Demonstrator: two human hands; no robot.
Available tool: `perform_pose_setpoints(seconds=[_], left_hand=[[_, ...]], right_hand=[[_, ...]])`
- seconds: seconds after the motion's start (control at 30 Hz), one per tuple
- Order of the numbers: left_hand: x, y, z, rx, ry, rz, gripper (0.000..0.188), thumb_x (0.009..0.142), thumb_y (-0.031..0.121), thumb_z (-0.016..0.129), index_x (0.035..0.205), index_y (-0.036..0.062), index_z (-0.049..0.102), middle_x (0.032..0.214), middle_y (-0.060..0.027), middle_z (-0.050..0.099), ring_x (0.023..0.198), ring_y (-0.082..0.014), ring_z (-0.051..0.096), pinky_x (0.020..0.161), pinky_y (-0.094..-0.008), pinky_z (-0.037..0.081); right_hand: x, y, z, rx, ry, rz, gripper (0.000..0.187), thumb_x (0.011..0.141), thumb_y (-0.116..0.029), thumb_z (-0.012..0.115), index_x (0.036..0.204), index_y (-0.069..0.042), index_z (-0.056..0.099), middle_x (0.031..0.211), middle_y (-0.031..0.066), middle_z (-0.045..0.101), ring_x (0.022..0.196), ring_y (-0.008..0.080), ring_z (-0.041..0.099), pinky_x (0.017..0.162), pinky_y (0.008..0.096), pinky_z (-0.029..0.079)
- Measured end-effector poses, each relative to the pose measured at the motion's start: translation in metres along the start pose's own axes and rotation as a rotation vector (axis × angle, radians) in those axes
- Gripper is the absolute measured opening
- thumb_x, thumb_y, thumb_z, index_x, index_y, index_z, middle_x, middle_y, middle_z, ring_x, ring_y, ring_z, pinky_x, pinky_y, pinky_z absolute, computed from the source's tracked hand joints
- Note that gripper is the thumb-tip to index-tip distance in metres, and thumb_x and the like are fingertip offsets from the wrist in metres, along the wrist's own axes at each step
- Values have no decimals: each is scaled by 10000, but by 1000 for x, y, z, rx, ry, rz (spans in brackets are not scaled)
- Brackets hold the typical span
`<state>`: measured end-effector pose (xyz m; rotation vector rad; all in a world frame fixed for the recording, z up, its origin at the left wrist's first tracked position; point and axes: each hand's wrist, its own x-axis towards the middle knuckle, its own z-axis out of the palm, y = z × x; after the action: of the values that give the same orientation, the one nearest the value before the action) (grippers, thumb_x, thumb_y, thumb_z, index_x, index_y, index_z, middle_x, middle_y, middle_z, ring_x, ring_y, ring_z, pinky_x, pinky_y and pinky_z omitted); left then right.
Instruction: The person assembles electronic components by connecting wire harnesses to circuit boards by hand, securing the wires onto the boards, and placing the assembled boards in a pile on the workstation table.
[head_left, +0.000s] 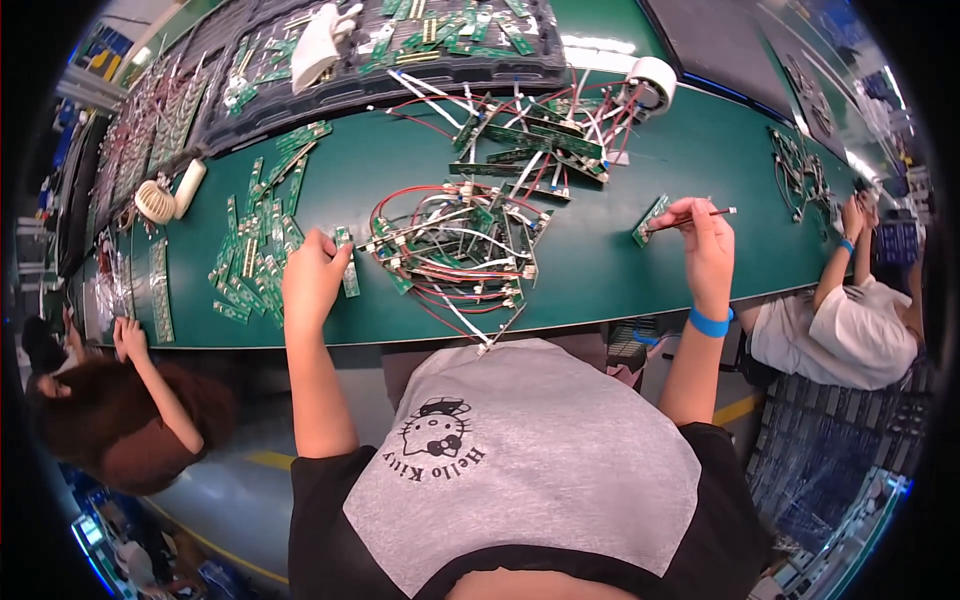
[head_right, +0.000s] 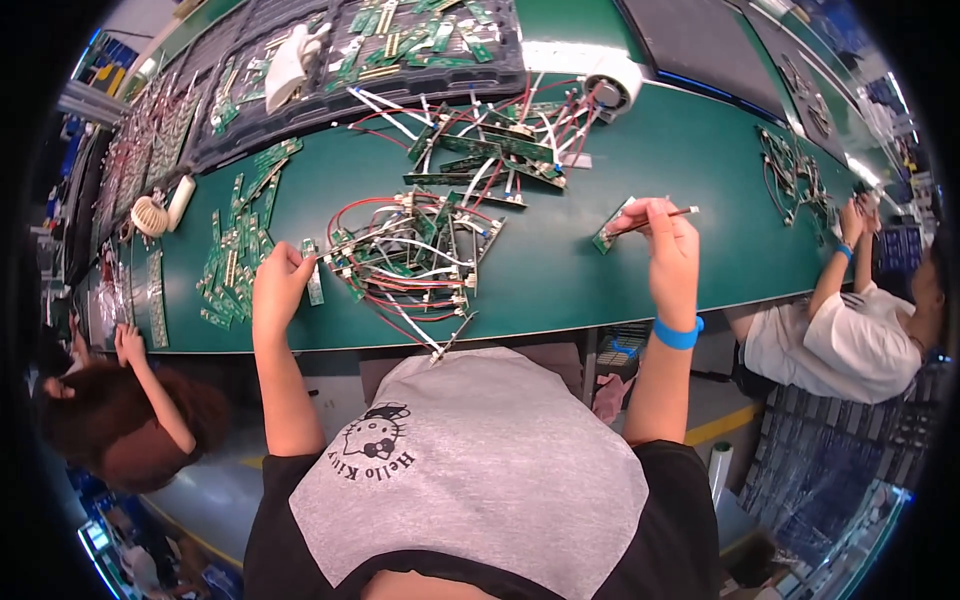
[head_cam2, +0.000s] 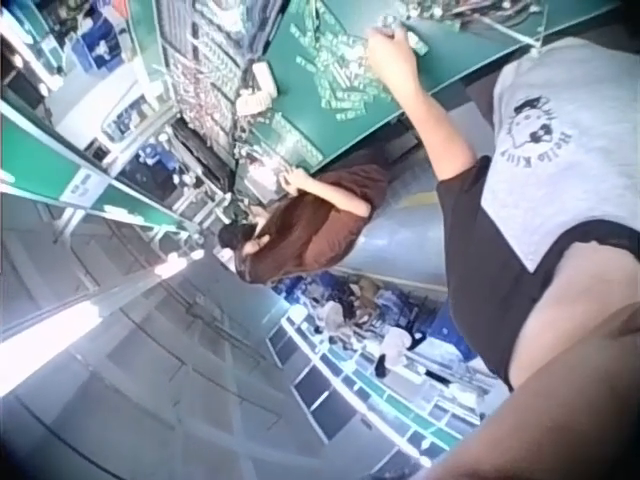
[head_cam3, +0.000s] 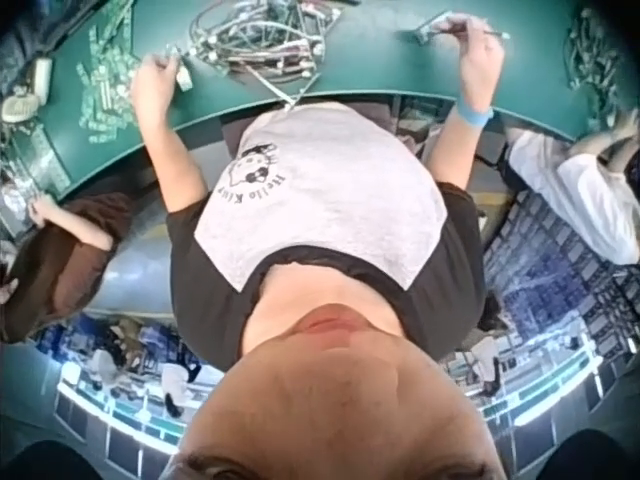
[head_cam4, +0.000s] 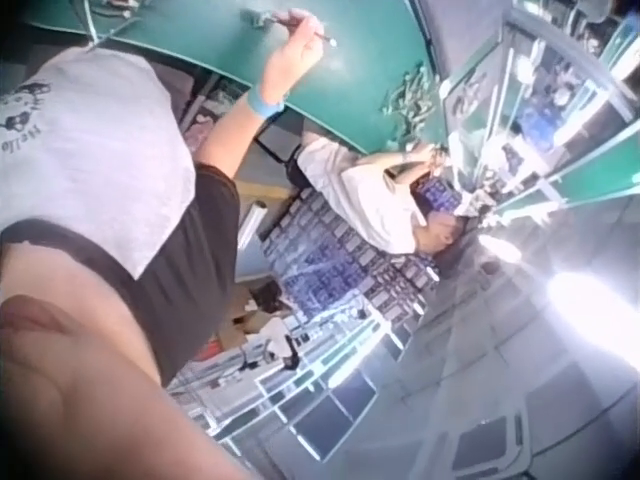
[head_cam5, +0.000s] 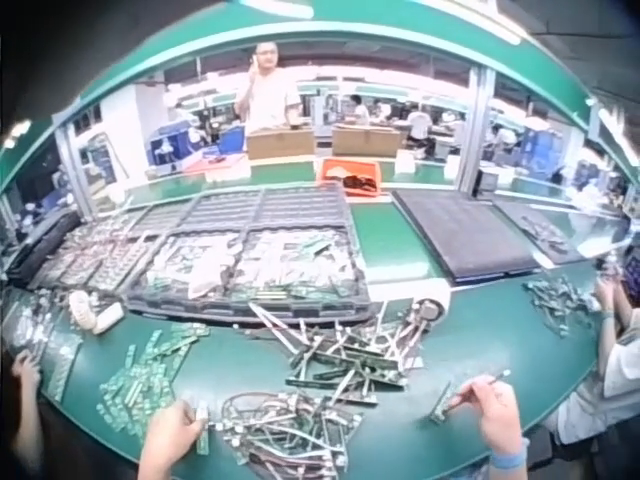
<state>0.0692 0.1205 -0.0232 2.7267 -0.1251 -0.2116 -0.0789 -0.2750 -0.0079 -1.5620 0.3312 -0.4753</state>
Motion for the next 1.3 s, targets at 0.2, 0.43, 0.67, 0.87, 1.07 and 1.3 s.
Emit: perform_pose_setpoints(seconds=[0.2, 0.43, 0.67, 0.87, 1.07, 1.3], left_hand=[[-4, 5, -1, -146, 120, 98, 188, 775, 119, 584, 715, 6, 447, 557, -124, 518, 492, -270, 491, 502, -353, 400], [-32, 64, -23, -408, 275, 286, 170, 764, 41, 555, 687, 9, 407, 566, -54, 446, 500, -128, 406, 479, -268, 361], [-59, 111, -6, -1165, -200, 472, 179, 784, -31, 526, 690, 26, 385, 727, -51, 491, 713, -155, 628, 548, -237, 448], [-65, 128, 16, -1423, -717, 292, 154, 839, -3, 503, 774, 37, 369, 781, -38, 487, 547, -66, 524, 475, -192, 416], [-66, 140, 12, -1460, -585, 213, 170, 827, -8, 531, 983, -11, 464, 810, -23, 500, 599, -31, 503, 469, -168, 389], [-70, 138, 22, -1101, -309, 438, 190, 801, 27, 588, 977, -36, 556, 840, -53, 560, 622, -63, 547, 519, -194, 450]], right_hand=[[-19, -34, 32, 231, -107, 147, 392, 942, -290, 364, 971, 66, 525, 553, -47, 265, 463, 46, 258, 448, 201, 242], [-32, -40, 62, 121, -462, 190, 294, 923, -229, 429, 933, 19, 587, 576, -59, 354, 490, 19, 278, 432, 192, 215], [-36, -49, 89, 174, -578, 244, 199, 884, -150, 504, 867, 14, 616, 561, -39, 440, 504, 22, 359, 451, 173, 268], [-41, -45, 98, -10, -590, 72, 114, 844, -94, 565, 844, 15, 597, 633, -6, 537, 569, 18, 425, 498, 180, 349], [-43, -43, 93, -26, -505, 108, 97, 829, -66, 582, 866, 23, 593, 759, 15, 593, 667, 39, 507, 579, 182, 405], [-42, -44, 99, -91, -398, 66, 65, 812, -39, 597, 846, 17, 599, 706, 3, 578, 630, 27, 483, 548, 172, 385]])
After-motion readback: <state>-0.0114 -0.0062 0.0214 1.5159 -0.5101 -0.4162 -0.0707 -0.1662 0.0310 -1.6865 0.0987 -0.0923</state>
